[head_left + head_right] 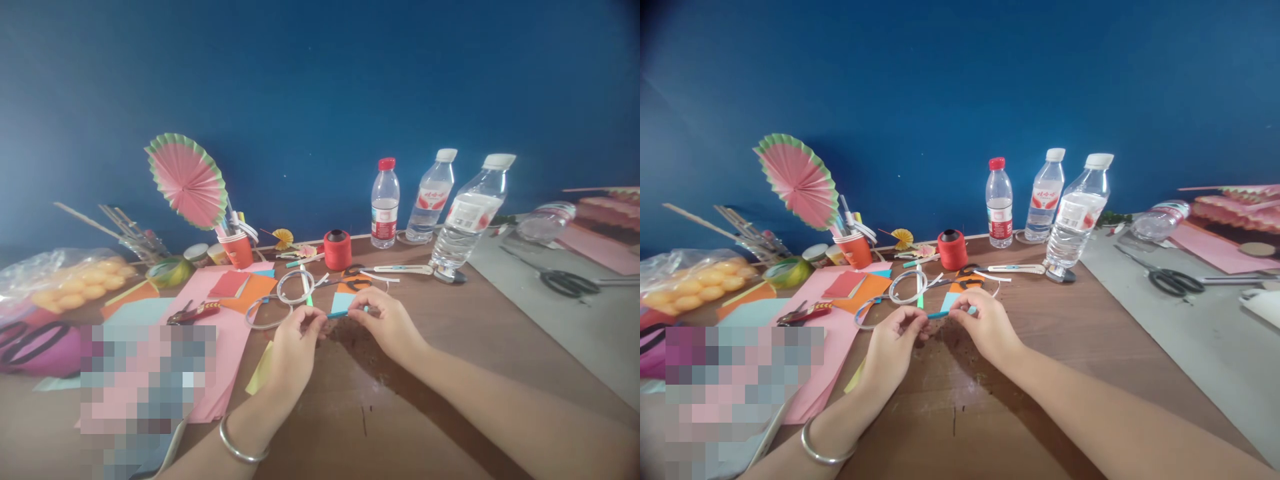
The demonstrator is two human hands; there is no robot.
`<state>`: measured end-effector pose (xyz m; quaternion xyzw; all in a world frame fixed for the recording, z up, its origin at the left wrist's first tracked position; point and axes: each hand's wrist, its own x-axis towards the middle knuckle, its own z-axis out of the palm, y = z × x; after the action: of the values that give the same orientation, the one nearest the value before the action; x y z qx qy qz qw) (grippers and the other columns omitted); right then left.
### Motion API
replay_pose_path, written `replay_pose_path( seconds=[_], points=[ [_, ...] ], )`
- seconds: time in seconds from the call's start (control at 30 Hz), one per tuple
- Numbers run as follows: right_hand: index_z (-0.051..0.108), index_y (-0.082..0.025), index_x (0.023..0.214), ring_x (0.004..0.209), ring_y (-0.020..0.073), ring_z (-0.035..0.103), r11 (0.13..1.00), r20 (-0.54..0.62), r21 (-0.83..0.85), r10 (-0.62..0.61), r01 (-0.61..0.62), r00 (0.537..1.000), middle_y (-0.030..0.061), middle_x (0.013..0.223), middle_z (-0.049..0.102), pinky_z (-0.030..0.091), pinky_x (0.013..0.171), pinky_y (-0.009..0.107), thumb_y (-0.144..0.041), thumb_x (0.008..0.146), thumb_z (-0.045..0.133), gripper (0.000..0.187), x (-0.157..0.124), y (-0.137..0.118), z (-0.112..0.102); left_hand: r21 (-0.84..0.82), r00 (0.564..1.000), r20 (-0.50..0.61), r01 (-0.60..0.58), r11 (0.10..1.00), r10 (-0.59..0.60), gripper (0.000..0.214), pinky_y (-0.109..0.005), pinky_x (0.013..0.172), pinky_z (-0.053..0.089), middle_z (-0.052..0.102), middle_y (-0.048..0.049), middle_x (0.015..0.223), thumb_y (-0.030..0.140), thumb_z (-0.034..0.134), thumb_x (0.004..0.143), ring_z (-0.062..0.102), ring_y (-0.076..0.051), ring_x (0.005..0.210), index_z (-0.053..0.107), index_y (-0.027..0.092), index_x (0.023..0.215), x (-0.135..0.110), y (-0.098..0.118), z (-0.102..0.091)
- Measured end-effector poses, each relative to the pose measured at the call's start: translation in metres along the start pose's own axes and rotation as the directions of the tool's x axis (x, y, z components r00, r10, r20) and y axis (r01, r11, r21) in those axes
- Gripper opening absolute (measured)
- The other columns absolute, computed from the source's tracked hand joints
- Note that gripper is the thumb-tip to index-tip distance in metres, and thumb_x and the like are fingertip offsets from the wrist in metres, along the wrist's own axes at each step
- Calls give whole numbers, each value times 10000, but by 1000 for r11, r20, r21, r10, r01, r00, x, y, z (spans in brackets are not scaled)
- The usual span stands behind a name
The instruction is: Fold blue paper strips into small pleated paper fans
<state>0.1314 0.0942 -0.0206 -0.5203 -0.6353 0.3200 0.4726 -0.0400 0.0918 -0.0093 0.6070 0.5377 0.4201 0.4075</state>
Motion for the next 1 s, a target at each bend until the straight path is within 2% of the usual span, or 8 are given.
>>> replay_pose_path(
  seconds=[0.1,0.23,0.33,0.53,0.73,0.8,0.9,1.0],
  points=[
    [568,-205,701,703,147,521,999,46,-44,-17,19,999,4,753,584,394,612,258,-232,749,511,80,-1,-3,-1,46,1000,11,-17,999,16,150,-233,585,436,609,6,645,314,495,773,566,-138,604,567,195,717,-3,1,1],
    [608,-222,780,851,186,523,977,146,-91,-180,194,973,24,857,616,390,768,316,-210,729,555,75,-3,-7,-1,46,997,68,-32,998,29,162,-237,587,438,603,-2,637,316,497,768,561,-147,614,582,188,715,-6,2,2],
    [635,-227,717,791,183,539,957,210,-111,-240,267,948,19,767,627,387,771,320,-251,729,592,51,-3,-8,-1,68,991,126,-49,996,40,158,-232,579,438,599,-3,653,299,483,776,555,-142,618,582,188,722,-8,2,2],
    [646,-217,672,740,160,557,991,120,-54,-113,120,986,3,725,622,402,686,266,-240,735,587,89,-2,-5,-1,158,987,90,-143,977,130,132,-234,614,418,593,7,679,280,462,796,546,-136,639,558,203,746,-9,4,1],
    [661,-218,653,697,154,555,994,137,-14,-104,107,985,-1,666,604,406,663,267,-256,725,600,101,-3,-8,-3,199,980,100,-187,962,170,107,-232,643,413,640,7,796,284,550,748,558,-140,697,623,229,804,-10,8,0],
    [667,-226,726,763,165,568,996,127,12,-84,83,988,2,749,634,410,721,279,-259,704,622,60,-3,-8,-3,179,982,73,-184,966,174,123,-233,673,420,644,8,795,293,526,771,570,-145,734,629,227,780,-9,6,-1],
    [645,-241,867,873,182,563,999,90,49,-24,19,996,4,904,645,398,796,296,-251,657,665,211,-1,-6,-2,152,990,8,-140,978,141,135,-239,678,431,648,8,798,317,527,774,581,-151,749,623,224,795,-7,2,-2],
    [651,-218,780,808,175,568,998,72,65,-27,23,997,8,815,647,405,743,289,-246,680,642,104,-1,-4,-2,158,994,-20,-106,982,110,134,-242,642,436,646,10,761,323,542,761,579,-151,712,623,220,786,-7,-1,-2]
  ],
)
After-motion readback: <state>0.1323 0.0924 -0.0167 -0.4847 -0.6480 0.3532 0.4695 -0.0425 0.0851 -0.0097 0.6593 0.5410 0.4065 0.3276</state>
